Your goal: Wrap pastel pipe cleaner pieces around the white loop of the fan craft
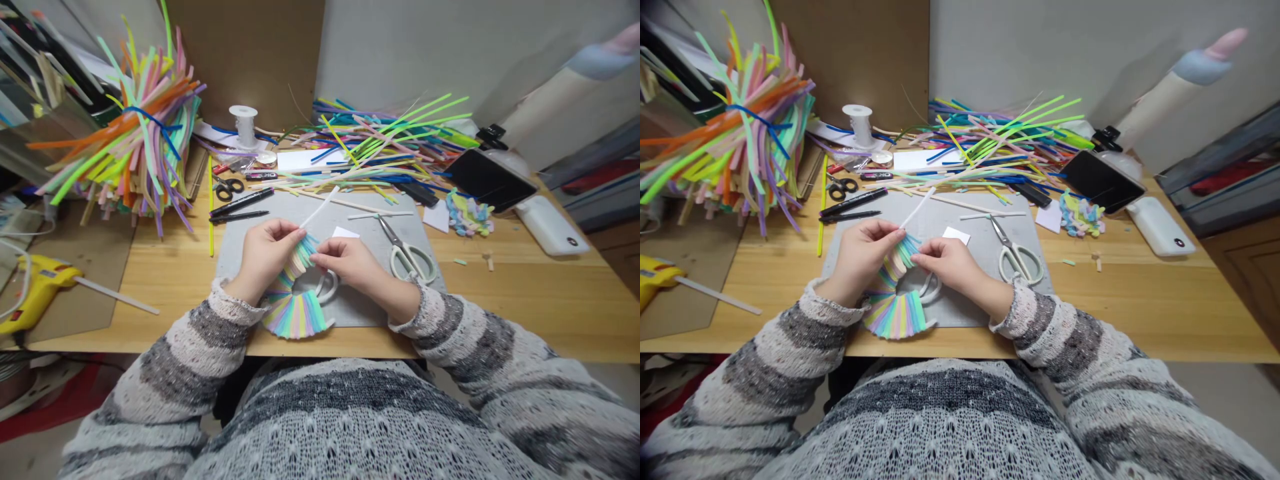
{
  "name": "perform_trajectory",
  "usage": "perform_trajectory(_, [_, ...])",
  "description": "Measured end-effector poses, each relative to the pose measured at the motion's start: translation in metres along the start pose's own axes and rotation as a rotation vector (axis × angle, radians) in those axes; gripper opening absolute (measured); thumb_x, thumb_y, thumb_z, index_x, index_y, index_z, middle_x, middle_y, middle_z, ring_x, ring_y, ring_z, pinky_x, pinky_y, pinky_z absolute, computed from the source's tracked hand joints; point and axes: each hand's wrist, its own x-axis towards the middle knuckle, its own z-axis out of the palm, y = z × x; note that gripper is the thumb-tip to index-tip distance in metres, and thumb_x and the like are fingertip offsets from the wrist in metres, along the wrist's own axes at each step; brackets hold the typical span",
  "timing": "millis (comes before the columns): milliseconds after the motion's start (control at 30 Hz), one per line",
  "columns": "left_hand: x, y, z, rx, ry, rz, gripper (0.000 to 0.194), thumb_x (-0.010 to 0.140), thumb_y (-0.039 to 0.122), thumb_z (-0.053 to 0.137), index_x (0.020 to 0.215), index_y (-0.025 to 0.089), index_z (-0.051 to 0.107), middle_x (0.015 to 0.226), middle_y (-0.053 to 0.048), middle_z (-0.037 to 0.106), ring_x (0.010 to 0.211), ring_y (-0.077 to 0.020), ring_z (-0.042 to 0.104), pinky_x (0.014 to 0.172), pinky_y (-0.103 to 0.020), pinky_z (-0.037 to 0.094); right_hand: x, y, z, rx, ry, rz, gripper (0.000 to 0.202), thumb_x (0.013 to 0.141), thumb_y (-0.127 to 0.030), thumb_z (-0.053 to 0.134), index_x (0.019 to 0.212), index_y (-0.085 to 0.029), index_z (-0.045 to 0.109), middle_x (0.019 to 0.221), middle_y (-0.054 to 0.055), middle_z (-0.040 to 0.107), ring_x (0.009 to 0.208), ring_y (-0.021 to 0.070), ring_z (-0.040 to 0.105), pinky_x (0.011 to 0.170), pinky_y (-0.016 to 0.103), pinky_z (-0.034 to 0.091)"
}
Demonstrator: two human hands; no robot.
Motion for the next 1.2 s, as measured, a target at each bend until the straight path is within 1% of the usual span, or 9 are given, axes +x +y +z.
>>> perform_trajectory(267, [-0.0008, -0.0019, 0.0002, -0.027, 0.018, 0.011, 0.02, 0.067, 0.032, 0.075, 0.072, 0.014, 0.067, 0.068, -0.002, 0.066, 0.061, -0.0117, 0.057, 0.058, -0.022, 0.044, -0.0005, -0.0005, 0.0034, -0.051, 0.02, -0.075, 0.021, 0.072, -0.034, 0.065, 0.066, -0.015, 0.058, 0.058, -0.003, 0.053, 0.052, 0.0063, 0.041, 0.051, 0.023, 0.033])
perform_trajectory(400, [-0.0004, -0.0029, 0.0, -0.041, 0.032, 0.016, 0.021, 0.067, 0.032, 0.075, 0.072, 0.014, 0.068, 0.069, -0.002, 0.067, 0.062, -0.0121, 0.058, 0.06, -0.022, 0.045, -0.0006, 0.0012, 0.003, -0.023, 0.023, -0.078, 0.02, 0.074, -0.034, 0.062, 0.068, -0.014, 0.059, 0.06, -0.002, 0.054, 0.053, 0.007, 0.043, 0.051, 0.023, 0.033])
perform_trajectory(500, [-0.0001, -0.0033, 0.0, -0.041, 0.039, 0.023, 0.02, 0.068, 0.032, 0.075, 0.073, 0.014, 0.068, 0.07, -0.002, 0.067, 0.063, -0.012, 0.059, 0.061, -0.022, 0.045, -0.0006, 0.0023, 0.0023, -0.052, 0.033, -0.089, 0.022, 0.075, -0.035, 0.061, 0.067, -0.014, 0.059, 0.06, -0.002, 0.054, 0.054, 0.0073, 0.044, 0.051, 0.023, 0.033])
perform_trajectory(700, [-0.0001, -0.0028, 0.0003, -0.055, 0.063, 0.022, 0.019, 0.067, 0.031, 0.075, 0.072, 0.014, 0.067, 0.068, -0.002, 0.067, 0.062, -0.0117, 0.058, 0.059, -0.022, 0.045, -0.0007, 0.0029, 0.0014, -0.065, 0.013, -0.088, 0.024, 0.074, -0.037, 0.064, 0.073, -0.013, 0.062, 0.064, -0.001, 0.056, 0.056, 0.0078, 0.045, 0.053, 0.023, 0.034])
perform_trajectory(900, [-0.0003, -0.0023, 0.0004, -0.056, 0.066, 0.043, 0.018, 0.068, 0.03, 0.074, 0.072, 0.014, 0.067, 0.068, -0.001, 0.066, 0.062, -0.0116, 0.058, 0.06, -0.022, 0.045, -0.0009, 0.0024, 0.0019, -0.107, 0.05, -0.087, 0.025, 0.078, -0.036, 0.06, 0.066, -0.014, 0.059, 0.058, -0.002, 0.053, 0.052, 0.0079, 0.043, 0.052, 0.024, 0.034])
perform_trajectory(967, [-0.0006, -0.0016, 0.0001, -0.056, 0.062, 0.038, 0.018, 0.068, 0.03, 0.075, 0.072, 0.014, 0.067, 0.068, -0.001, 0.066, 0.062, -0.0117, 0.058, 0.06, -0.022, 0.045, -0.0014, 0.0021, 0.0009, -0.148, 0.047, -0.118, 0.026, 0.079, -0.038, 0.059, 0.068, -0.014, 0.059, 0.06, -0.002, 0.053, 0.054, 0.0088, 0.044, 0.053, 0.024, 0.034])
perform_trajectory(1067, [-0.0008, -0.0008, -0.0002, -0.059, 0.055, 0.025, 0.019, 0.067, 0.03, 0.075, 0.072, 0.014, 0.067, 0.068, -0.001, 0.066, 0.061, -0.0115, 0.058, 0.059, -0.022, 0.045, -0.0027, 0.0005, -0.0011, -0.225, 0.029, -0.226, 0.026, 0.084, -0.039, 0.055, 0.074, -0.015, 0.058, 0.065, -0.001, 0.055, 0.06, 0.0105, 0.047, 0.057, 0.025, 0.036])
perform_trajectory(1133, [-0.0008, -0.0008, -0.0002, -0.063, 0.052, 0.025, 0.019, 0.067, 0.031, 0.075, 0.072, 0.014, 0.067, 0.067, -0.001, 0.066, 0.061, -0.0114, 0.057, 0.059, -0.022, 0.045, -0.0034, -0.0005, -0.0017, -0.267, 0.025, -0.3, 0.027, 0.088, -0.037, 0.049, 0.073, -0.016, 0.058, 0.067, 0.0, 0.056, 0.064, 0.0111, 0.05, 0.062, 0.025, 0.038])
perform_trajectory(1200, [-0.0008, -0.0011, -0.0002, -0.063, 0.052, 0.03, 0.019, 0.068, 0.031, 0.075, 0.072, 0.014, 0.067, 0.067, -0.001, 0.066, 0.061, -0.0112, 0.057, 0.059, -0.022, 0.044, -0.0036, -0.0006, -0.0013, -0.292, 0.016, -0.323, 0.029, 0.09, -0.034, 0.046, 0.07, -0.017, 0.057, 0.067, 0.0, 0.057, 0.066, 0.0115, 0.052, 0.064, 0.025, 0.038])
